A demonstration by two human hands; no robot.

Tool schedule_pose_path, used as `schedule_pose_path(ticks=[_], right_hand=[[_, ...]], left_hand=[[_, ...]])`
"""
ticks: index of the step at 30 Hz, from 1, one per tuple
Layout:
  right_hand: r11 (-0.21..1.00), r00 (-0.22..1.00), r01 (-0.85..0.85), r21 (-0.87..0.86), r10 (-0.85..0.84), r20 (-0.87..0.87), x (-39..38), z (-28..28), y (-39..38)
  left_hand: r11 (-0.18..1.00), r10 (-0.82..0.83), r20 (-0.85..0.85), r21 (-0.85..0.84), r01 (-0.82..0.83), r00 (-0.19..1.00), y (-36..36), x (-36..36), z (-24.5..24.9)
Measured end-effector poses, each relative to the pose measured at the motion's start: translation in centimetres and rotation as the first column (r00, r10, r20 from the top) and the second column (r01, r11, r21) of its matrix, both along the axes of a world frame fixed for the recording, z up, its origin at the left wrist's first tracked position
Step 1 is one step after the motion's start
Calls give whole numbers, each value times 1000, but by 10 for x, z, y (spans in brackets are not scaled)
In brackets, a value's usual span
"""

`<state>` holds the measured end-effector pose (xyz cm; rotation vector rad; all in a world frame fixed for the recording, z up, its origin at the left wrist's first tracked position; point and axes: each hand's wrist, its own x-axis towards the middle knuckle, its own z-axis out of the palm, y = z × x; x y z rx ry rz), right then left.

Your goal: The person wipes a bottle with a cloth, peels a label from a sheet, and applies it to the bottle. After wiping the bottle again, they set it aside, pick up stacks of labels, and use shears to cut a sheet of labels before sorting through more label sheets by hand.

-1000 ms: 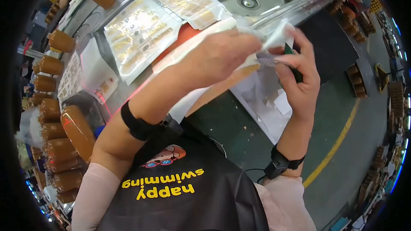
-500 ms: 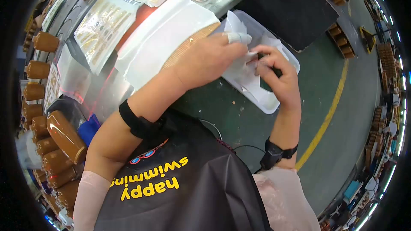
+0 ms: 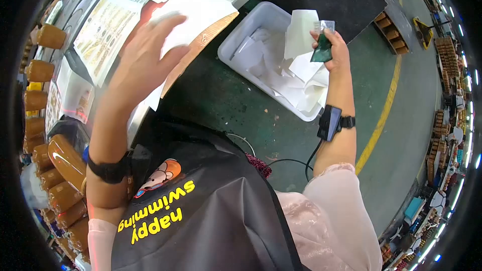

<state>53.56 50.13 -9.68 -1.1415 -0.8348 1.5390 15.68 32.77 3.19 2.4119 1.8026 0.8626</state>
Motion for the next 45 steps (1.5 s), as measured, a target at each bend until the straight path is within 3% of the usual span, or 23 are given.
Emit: schedule_pose_path(ticks=[1,4,7,9,11,12,13,15,18,20,23,24,25,28,30,33,37,39,41,42,43,44,45], right_hand=[[997,997,67,-28,-68,-39,-4,-1,5],[988,891,155,27,-152,427,20,-41,26],[987,911,157,45,-162,379,10,-46,16],[995,922,86,53,-100,375,-5,-46,5],[999,970,8,51,-20,243,-31,-29,-15],[997,980,-32,64,18,196,-41,-18,-26],[995,980,-79,64,65,190,-47,-9,-33],[987,992,-125,104,127,-18,-52,-1,-42],[974,969,-157,161,184,-165,-59,25,-55],[947,950,-218,237,262,-171,-58,39,-68],[890,896,-333,311,402,-190,-69,53,-91],[815,843,-412,408,510,-169,-79,51,-97],[722,779,-482,496,612,-134,-92,51,-104],[561,719,-556,613,695,17,-139,76,-129],[416,785,-573,707,525,327,-152,88,-126],[415,849,-519,747,353,393,-151,84,-117],[538,902,-409,737,116,415,-115,98,-106],[659,908,-327,677,20,419,-98,97,-99],[754,855,-304,582,-53,516,-71,85,-76],[835,816,-279,473,-53,576,-59,75,-61],[905,774,-229,358,-54,631,-47,60,-44],[916,697,-242,319,-64,714,-31,38,-28],[856,545,-339,389,-159,823,-6,5,-6]], left_hand=[[999,28,-63,-26,-29,998,-9,-8,2],[967,150,-206,-174,-187,967,-44,-28,-7],[829,239,-367,-404,-386,899,-68,-24,-9],[867,283,-308,-324,-380,908,-78,-28,-22],[894,293,-280,-260,-366,914,-83,-32,-27],[909,291,-204,-247,-337,935,-85,-36,-27],[968,199,-10,-153,-198,980,-81,-48,-32],[951,250,-30,-178,-252,968,-80,-52,-29],[940,239,-93,-227,-254,967,-74,-35,-19],[956,200,-150,-187,-226,968,-75,-30,-19],[941,267,92,-241,-239,959,-70,-42,-26],[946,280,191,-221,-237,941,-67,-44,-25],[973,212,130,-121,-197,969,-60,-39,-19],[995,43,-21,91,-41,999,-45,-14,4],[977,-99,-43,185,105,994,-38,3,12],[931,-275,-50,235,279,960,-23,22,18],[918,-369,-44,139,371,928,-10,36,14],[926,-329,-28,184,328,944,-10,38,12],[927,-283,55,273,259,957,-6,42,-4],[948,-261,53,205,246,964,-5,38,-10],[969,-246,72,29,244,967,-8,32,-7],[957,-236,85,-151,247,968,-11,25,-4],[964,-215,133,-133,232,968,-13,20,-6]])
